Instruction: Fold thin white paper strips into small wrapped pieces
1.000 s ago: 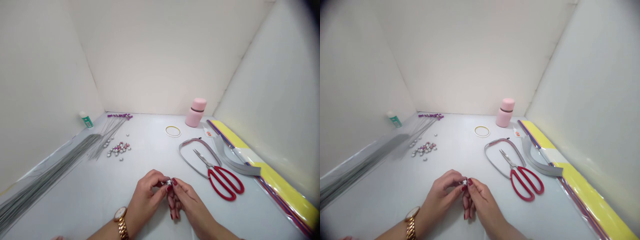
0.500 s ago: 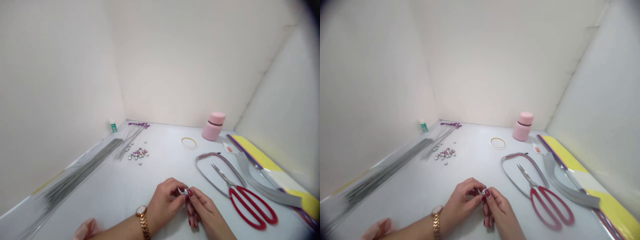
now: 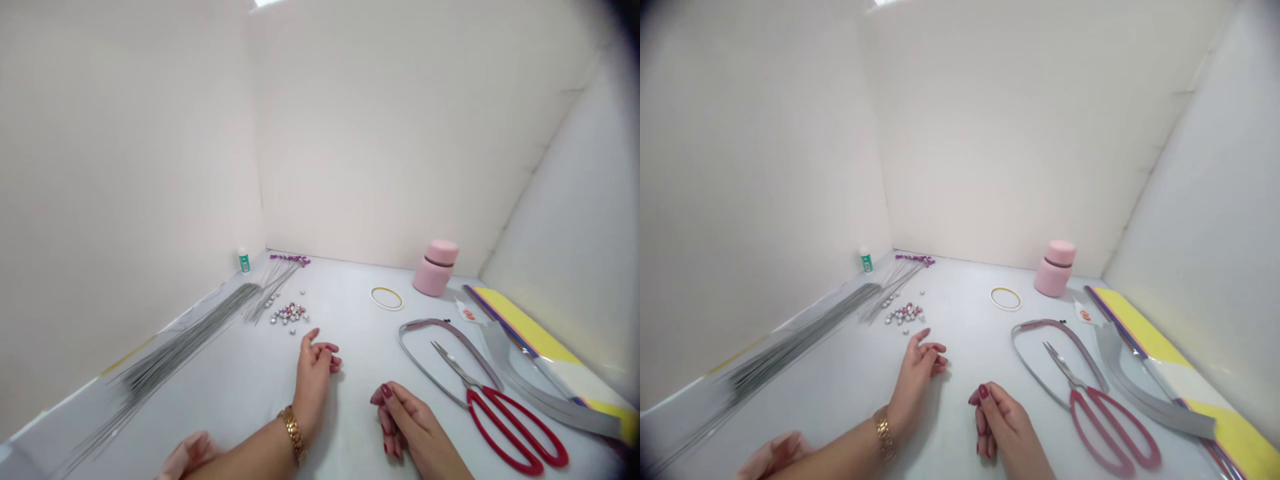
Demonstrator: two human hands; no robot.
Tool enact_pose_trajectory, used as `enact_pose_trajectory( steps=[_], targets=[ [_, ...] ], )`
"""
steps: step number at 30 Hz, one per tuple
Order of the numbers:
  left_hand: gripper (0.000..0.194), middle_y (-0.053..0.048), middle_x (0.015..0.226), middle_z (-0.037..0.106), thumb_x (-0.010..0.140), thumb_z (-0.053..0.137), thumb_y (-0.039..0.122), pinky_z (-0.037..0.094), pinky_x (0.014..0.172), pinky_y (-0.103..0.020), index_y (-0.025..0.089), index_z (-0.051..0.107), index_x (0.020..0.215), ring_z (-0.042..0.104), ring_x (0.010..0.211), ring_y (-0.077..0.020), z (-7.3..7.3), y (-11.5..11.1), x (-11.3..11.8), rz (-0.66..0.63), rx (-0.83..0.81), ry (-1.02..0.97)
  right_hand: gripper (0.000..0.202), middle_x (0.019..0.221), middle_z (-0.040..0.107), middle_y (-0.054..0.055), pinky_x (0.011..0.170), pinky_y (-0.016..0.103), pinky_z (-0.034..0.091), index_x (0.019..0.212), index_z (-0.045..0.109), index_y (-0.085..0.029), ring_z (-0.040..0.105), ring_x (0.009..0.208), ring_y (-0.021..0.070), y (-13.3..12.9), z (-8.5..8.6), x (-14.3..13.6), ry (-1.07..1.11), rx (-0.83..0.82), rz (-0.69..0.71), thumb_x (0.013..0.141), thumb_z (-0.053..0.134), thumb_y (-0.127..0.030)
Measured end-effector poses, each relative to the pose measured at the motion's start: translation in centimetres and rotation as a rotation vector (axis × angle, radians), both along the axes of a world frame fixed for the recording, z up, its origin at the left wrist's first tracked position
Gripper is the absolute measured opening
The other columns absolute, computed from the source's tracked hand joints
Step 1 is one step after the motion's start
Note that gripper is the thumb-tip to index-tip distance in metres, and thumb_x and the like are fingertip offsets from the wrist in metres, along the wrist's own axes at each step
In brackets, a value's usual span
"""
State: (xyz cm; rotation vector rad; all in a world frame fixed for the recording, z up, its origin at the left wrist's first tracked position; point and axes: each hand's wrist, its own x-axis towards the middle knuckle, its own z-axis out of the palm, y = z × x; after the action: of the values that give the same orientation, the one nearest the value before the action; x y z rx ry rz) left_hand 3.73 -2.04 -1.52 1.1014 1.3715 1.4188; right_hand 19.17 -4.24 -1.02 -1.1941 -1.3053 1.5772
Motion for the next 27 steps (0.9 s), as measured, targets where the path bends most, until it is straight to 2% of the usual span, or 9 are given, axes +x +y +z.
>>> enact_pose_trajectory(
  steps=[2,3,6,10,15,19,23,27],
  targets=[
    [0.025,-0.005,0.079,0.055,0.075,0.032,0.01,0.045,0.063,-0.023,0.013,0.052,0.09,0.055,0.067,-0.0114,0.4,-0.6,0.5,-0.089,-0.002,0.036,0.033,0.049,0.042,-0.007,0.037,0.019,0.029,0.075,0.048,-0.018,0.043,0.036,0.0069,0.0,0.1,-0.1,0.003,-0.001,0.004,0.079,0.046,-0.05],
    [0.021,-0.002,0.066,0.053,0.07,0.034,0.007,0.043,0.059,-0.022,0.013,0.054,0.072,0.053,0.06,-0.0113,0.5,-0.9,0.7,-0.147,-0.008,0.065,0.031,0.049,0.042,-0.008,0.037,0.019,0.028,0.078,0.048,-0.018,0.044,0.036,0.0072,0.0,0.2,-0.1,0.006,0.002,0.007,0.079,0.046,-0.049],
    [0.021,0.004,0.043,0.042,0.059,0.036,0.004,0.04,0.051,-0.022,0.017,0.047,0.047,0.045,0.045,-0.0107,0.8,-1.7,1.4,-0.327,-0.008,0.163,0.024,0.05,0.043,-0.009,0.038,0.019,0.027,0.086,0.045,-0.02,0.044,0.036,0.0079,-0.1,0.3,0.0,0.012,0.026,-0.003,0.08,0.045,-0.043],
    [0.023,0.004,0.046,0.053,0.058,0.037,0.002,0.043,0.059,-0.023,0.019,0.045,0.044,0.052,0.051,-0.0121,1.0,-2.4,1.9,-0.52,0.036,0.274,0.016,0.046,0.043,-0.009,0.038,0.019,0.028,0.082,0.044,-0.02,0.041,0.036,0.0082,-0.2,0.5,0.1,-0.002,0.045,0.007,0.08,0.042,-0.036],
    [0.025,0.001,0.058,0.062,0.06,0.036,0.001,0.043,0.068,-0.024,0.019,0.049,0.048,0.057,0.06,-0.0135,0.7,-2.4,1.9,-0.641,0.084,0.364,0.02,0.043,0.047,-0.007,0.039,0.019,0.03,0.063,0.044,-0.019,0.042,0.036,0.0081,0.1,0.5,0.1,-0.11,0.119,0.077,0.08,0.039,-0.028],
    [0.026,0.0,0.063,0.063,0.064,0.035,0.003,0.043,0.069,-0.025,0.018,0.052,0.053,0.057,0.063,-0.0137,0.4,-2.2,1.8,-0.674,0.11,0.395,0.018,0.044,0.048,-0.006,0.04,0.018,0.033,0.065,0.044,-0.018,0.043,0.036,0.0076,0.2,0.0,0.3,-0.17,0.186,0.088,0.078,0.032,-0.017],
    [0.028,0.0,0.062,0.063,0.066,0.032,0.003,0.043,0.067,-0.023,0.018,0.052,0.055,0.057,0.062,-0.013,0.6,-2.0,1.8,-0.685,0.123,0.432,0.021,0.045,0.046,-0.007,0.038,0.017,0.034,0.068,0.045,-0.018,0.044,0.036,0.0079,0.1,-0.4,0.4,-0.244,0.261,0.066,0.081,0.028,-0.017],
    [0.027,0.001,0.06,0.06,0.063,0.032,0.004,0.041,0.064,-0.023,0.018,0.055,0.057,0.054,0.061,-0.0135,0.9,-1.8,1.7,-0.638,0.121,0.498,0.018,0.051,0.047,-0.006,0.045,0.02,0.038,0.08,0.049,-0.019,0.048,0.044,0.0099,0.2,0.3,1.0,-0.377,0.426,0.002,0.084,0.031,-0.018]
  ],
)
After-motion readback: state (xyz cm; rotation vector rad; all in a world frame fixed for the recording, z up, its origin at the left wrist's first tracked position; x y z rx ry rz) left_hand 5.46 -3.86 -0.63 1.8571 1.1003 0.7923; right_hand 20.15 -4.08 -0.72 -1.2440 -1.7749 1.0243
